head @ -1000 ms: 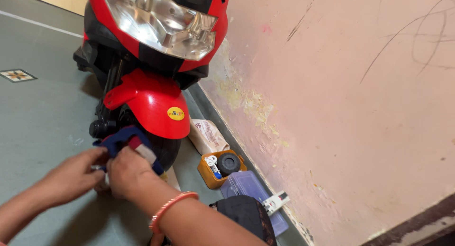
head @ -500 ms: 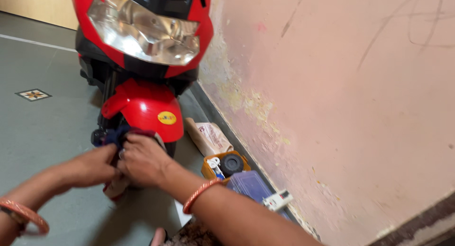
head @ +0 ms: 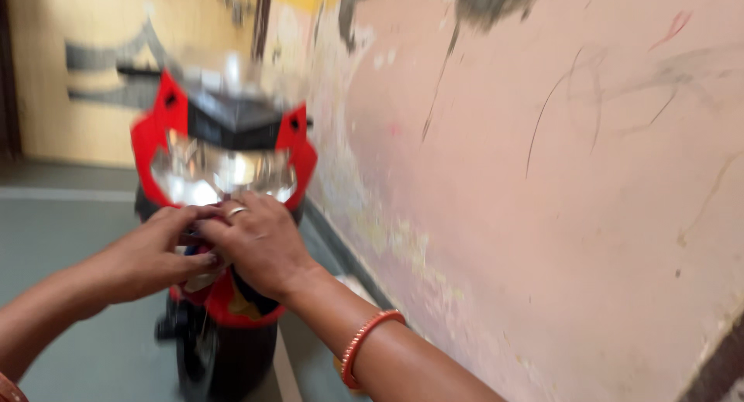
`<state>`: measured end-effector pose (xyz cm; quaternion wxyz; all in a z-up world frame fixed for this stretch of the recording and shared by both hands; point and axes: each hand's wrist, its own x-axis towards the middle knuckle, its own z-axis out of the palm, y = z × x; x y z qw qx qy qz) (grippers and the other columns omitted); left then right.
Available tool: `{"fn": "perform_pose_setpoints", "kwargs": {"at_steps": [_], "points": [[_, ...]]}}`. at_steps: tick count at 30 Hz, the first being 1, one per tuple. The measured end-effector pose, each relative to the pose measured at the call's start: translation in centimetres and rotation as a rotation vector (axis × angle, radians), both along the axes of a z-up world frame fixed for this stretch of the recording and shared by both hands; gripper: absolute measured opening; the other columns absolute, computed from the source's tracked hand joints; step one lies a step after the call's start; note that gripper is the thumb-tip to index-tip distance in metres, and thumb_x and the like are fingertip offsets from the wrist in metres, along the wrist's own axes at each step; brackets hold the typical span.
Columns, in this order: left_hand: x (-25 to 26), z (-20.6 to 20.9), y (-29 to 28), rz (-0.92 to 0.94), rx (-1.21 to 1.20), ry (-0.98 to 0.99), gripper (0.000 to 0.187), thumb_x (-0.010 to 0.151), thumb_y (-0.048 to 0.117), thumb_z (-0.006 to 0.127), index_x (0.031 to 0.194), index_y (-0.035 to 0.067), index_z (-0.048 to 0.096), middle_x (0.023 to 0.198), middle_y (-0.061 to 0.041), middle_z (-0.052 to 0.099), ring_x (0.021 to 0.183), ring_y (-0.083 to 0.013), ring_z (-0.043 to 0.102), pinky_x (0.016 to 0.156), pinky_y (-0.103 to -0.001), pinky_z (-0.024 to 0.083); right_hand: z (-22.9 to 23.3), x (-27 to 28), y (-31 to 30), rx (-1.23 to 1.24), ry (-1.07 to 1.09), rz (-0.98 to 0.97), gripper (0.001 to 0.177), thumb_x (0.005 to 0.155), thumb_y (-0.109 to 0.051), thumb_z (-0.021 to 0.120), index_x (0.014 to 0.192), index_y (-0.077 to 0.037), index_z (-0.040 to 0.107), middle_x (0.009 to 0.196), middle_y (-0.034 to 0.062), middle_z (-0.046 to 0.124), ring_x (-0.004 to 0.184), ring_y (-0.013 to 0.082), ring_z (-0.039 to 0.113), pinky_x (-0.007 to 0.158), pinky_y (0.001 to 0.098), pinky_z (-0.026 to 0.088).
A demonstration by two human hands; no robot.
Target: The person wipes a red motorcycle and a bicycle with a cloth. They clean the motorcycle's seat, rear, and front sections, then move to the bicycle and wipe its frame and handlebars.
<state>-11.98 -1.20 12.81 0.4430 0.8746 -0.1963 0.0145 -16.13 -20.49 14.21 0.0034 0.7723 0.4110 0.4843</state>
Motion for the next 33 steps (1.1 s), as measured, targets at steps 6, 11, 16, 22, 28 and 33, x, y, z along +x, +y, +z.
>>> {"fn": "perform_pose_setpoints", "kwargs": {"at_steps": [6, 11, 16, 22, 28, 33], "points": [[-2.0, 9.7, -1.4, -0.016, 0.167, -0.379, 0.11, 0.07, 0.022, 0.089, 0.161, 0.021, 0.027, 0.128, -0.01, 0.057, 0.12, -0.0247, 0.058, 0.102, -0.034, 0.053, 9.5, -1.9, 0.5, 0.224, 0.164, -0.109, 0.038, 0.068, -0.003, 0.069, 0.104, -0.016, 0.071, 0.097, 0.0083, 0.072, 0.095, 0.0337, 0.067, 0.083, 0.0446, 0.052], [-6.5, 16.4, -0.1, 0.005, 0.146, -0.432, 0.109, 0.066, 0.013, 0.084, 0.159, 0.025, 0.027, 0.12, -0.009, 0.069, 0.111, -0.0218, 0.071, 0.096, -0.034, 0.056, 15.3, -5.5, 2.5, 0.352, 0.266, -0.064, 0.043, 0.069, 0.001, 0.065, 0.11, -0.014, 0.065, 0.091, 0.0147, 0.073, 0.091, 0.0389, 0.07, 0.078, 0.0494, 0.053], [-12.0, 22.1, 2.2, 0.058, 0.311, -0.47, 0.101, 0.068, 0.013, 0.083, 0.155, 0.026, 0.032, 0.119, -0.008, 0.071, 0.109, -0.0222, 0.071, 0.094, -0.034, 0.057, 19.9, -9.4, 4.6, 0.442, 0.39, -0.132, 0.042, 0.069, -0.002, 0.067, 0.108, -0.016, 0.066, 0.087, 0.0178, 0.073, 0.089, 0.0405, 0.07, 0.078, 0.0496, 0.054], [-17.1, 28.4, 4.5, 0.053, 0.48, -0.411, 0.09, 0.072, 0.014, 0.078, 0.152, 0.024, 0.038, 0.117, -0.008, 0.074, 0.107, -0.0217, 0.073, 0.094, -0.033, 0.057, 24.1, -12.7, 6.3, 0.589, 0.538, -0.008, 0.035, 0.069, -0.002, 0.065, 0.1, -0.017, 0.07, 0.092, 0.0107, 0.077, 0.089, 0.0298, 0.075, 0.078, 0.0402, 0.058], [-18.5, 33.7, 5.8, 0.027, 0.585, -0.364, 0.087, 0.072, 0.013, 0.081, 0.15, 0.022, 0.042, 0.115, -0.006, 0.074, 0.105, -0.0192, 0.071, 0.094, -0.033, 0.056, 27.9, -13.4, 7.5, 0.61, 0.511, 0.017, 0.031, 0.069, -0.004, 0.066, 0.097, -0.016, 0.074, 0.09, 0.0113, 0.077, 0.086, 0.0283, 0.075, 0.078, 0.0375, 0.058], [-17.9, 34.5, 6.6, 0.035, 0.516, -0.382, 0.086, 0.074, 0.011, 0.079, 0.15, 0.024, 0.041, 0.113, -0.006, 0.075, 0.104, -0.0165, 0.071, 0.094, -0.032, 0.056, 29.7, -12.4, 8.2, 0.61, 0.512, 0.053, 0.027, 0.071, -0.007, 0.066, 0.095, -0.015, 0.075, 0.089, 0.0083, 0.079, 0.085, 0.0241, 0.076, 0.077, 0.0372, 0.058]]}}
